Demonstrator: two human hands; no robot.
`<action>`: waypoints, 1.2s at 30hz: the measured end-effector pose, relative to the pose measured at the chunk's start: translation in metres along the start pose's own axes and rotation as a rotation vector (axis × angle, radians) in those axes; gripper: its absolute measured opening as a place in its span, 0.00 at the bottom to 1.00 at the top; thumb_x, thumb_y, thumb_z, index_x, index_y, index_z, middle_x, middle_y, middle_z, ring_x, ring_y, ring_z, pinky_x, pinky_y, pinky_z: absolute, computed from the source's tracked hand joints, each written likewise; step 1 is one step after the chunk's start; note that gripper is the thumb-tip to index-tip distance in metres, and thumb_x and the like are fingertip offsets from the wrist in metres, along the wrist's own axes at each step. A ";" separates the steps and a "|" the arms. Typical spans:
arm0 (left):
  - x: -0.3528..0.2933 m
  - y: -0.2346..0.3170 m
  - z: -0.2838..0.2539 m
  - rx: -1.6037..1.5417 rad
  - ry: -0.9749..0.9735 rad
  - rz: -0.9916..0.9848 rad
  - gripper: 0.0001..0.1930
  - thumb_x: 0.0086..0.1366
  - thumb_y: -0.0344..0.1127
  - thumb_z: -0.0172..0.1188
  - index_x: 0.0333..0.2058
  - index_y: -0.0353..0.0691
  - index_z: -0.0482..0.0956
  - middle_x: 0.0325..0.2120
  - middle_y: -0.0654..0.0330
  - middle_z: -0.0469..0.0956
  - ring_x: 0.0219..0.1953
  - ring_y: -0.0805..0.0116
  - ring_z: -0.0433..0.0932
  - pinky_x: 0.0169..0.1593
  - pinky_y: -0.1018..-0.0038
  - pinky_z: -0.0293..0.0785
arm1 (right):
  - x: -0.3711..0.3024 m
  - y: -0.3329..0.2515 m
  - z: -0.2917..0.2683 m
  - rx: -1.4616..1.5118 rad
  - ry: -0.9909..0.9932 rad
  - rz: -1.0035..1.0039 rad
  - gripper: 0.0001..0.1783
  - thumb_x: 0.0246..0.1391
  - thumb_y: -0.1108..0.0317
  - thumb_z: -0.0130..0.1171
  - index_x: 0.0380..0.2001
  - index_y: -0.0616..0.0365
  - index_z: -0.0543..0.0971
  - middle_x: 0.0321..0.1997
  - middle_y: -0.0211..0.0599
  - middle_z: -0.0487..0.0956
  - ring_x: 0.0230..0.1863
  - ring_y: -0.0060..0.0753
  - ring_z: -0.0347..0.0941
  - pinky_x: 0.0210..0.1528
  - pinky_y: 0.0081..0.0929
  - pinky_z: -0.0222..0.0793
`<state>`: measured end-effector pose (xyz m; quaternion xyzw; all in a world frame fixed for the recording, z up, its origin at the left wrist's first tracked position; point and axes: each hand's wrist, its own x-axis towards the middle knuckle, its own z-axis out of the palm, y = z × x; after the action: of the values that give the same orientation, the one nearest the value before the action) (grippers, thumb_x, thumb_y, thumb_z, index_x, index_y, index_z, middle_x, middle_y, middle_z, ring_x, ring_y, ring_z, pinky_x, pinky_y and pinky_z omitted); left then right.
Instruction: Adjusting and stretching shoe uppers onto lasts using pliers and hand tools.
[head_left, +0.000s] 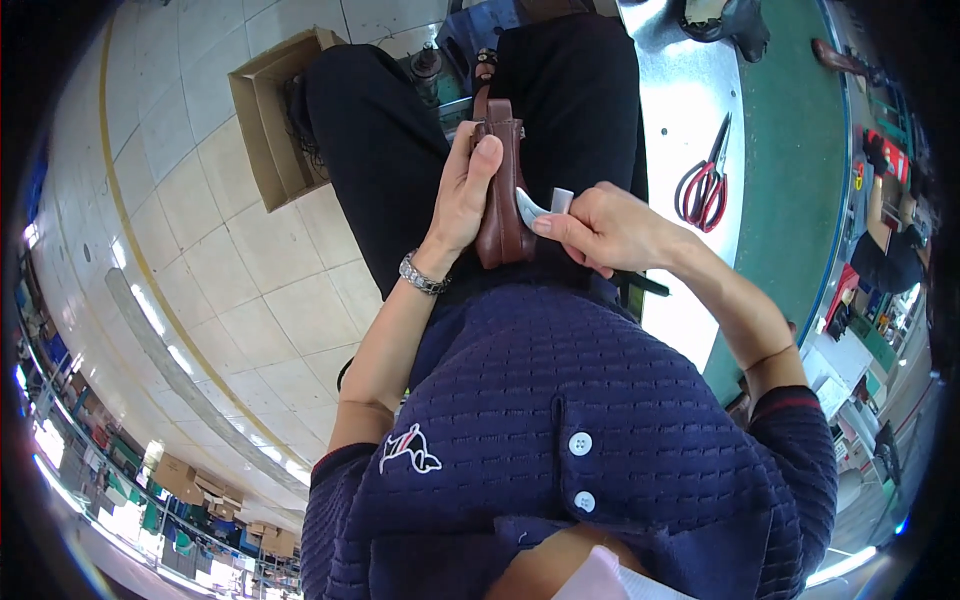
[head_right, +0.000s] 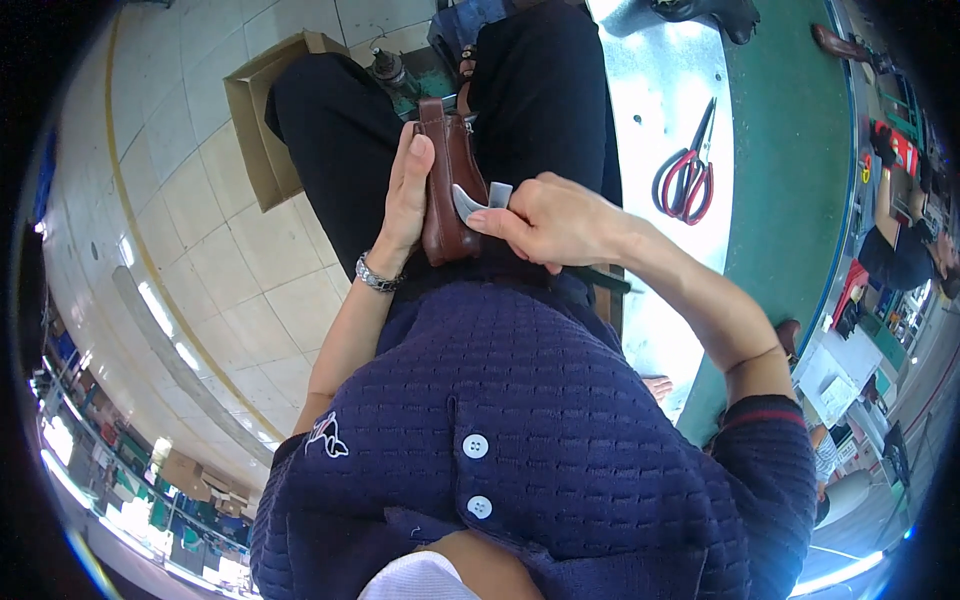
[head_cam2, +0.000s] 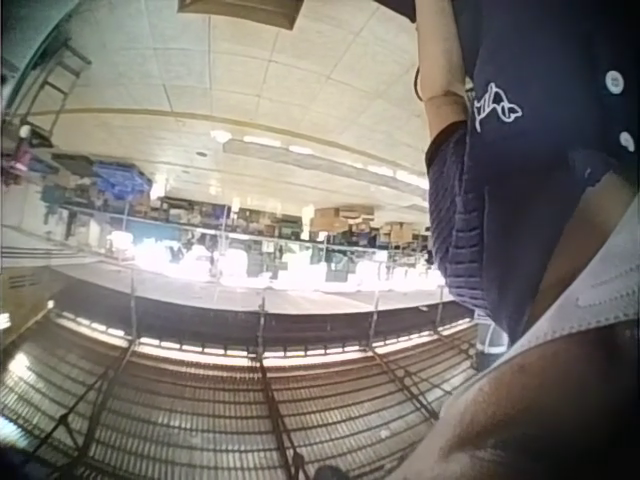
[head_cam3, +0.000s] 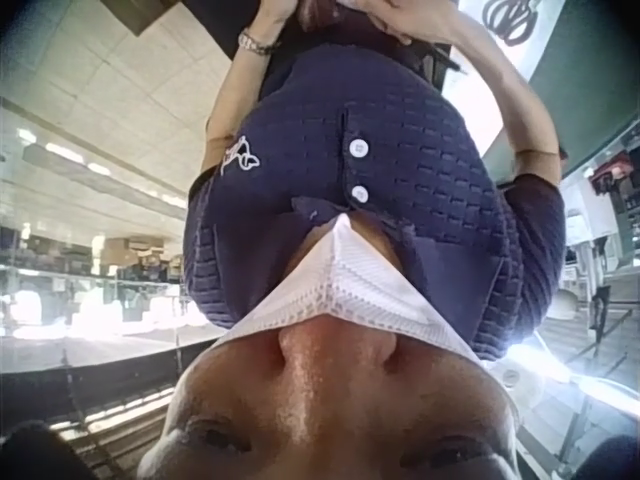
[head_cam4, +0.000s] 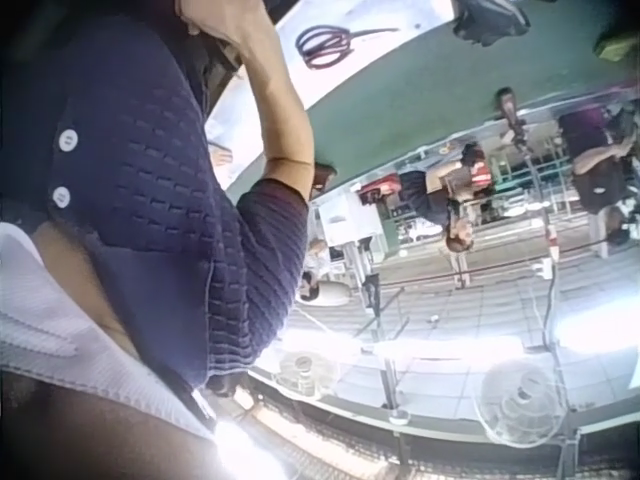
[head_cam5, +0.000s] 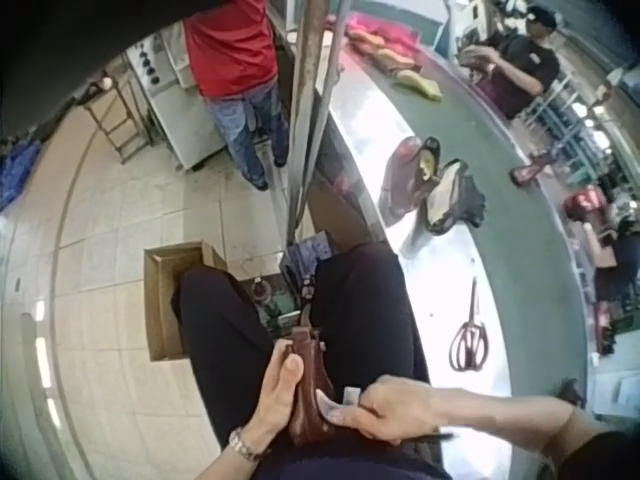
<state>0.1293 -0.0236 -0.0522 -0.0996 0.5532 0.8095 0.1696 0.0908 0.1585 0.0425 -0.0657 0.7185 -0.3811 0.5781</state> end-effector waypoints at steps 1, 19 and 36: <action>-0.002 -0.001 -0.001 0.004 -0.004 -0.001 0.25 0.69 0.60 0.48 0.45 0.41 0.68 0.34 0.67 0.69 0.33 0.81 0.66 0.38 0.83 0.66 | -0.002 -0.006 -0.001 -0.198 0.044 0.015 0.37 0.65 0.43 0.46 0.10 0.62 0.74 0.09 0.40 0.72 0.14 0.34 0.74 0.21 0.32 0.67; 0.018 0.016 0.016 -0.109 -0.236 -0.271 0.45 0.67 0.71 0.21 0.29 0.36 0.79 0.24 0.58 0.79 0.28 0.71 0.79 0.38 0.78 0.75 | -0.012 0.160 -0.039 -0.681 1.142 0.325 0.20 0.64 0.64 0.51 0.56 0.62 0.71 0.46 0.58 0.76 0.37 0.52 0.78 0.37 0.43 0.74; 0.031 0.108 0.086 0.691 -0.777 0.897 0.12 0.65 0.40 0.53 0.24 0.42 0.78 0.25 0.62 0.76 0.35 0.60 0.76 0.47 0.66 0.71 | 0.006 0.015 -0.060 0.974 0.389 -0.667 0.36 0.47 0.69 0.67 0.60 0.58 0.66 0.47 0.34 0.77 0.45 0.23 0.73 0.47 0.25 0.70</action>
<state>0.0612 0.0260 0.0623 0.4966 0.6665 0.5553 0.0263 0.0415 0.1940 0.0304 0.0556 0.4950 -0.8303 0.2499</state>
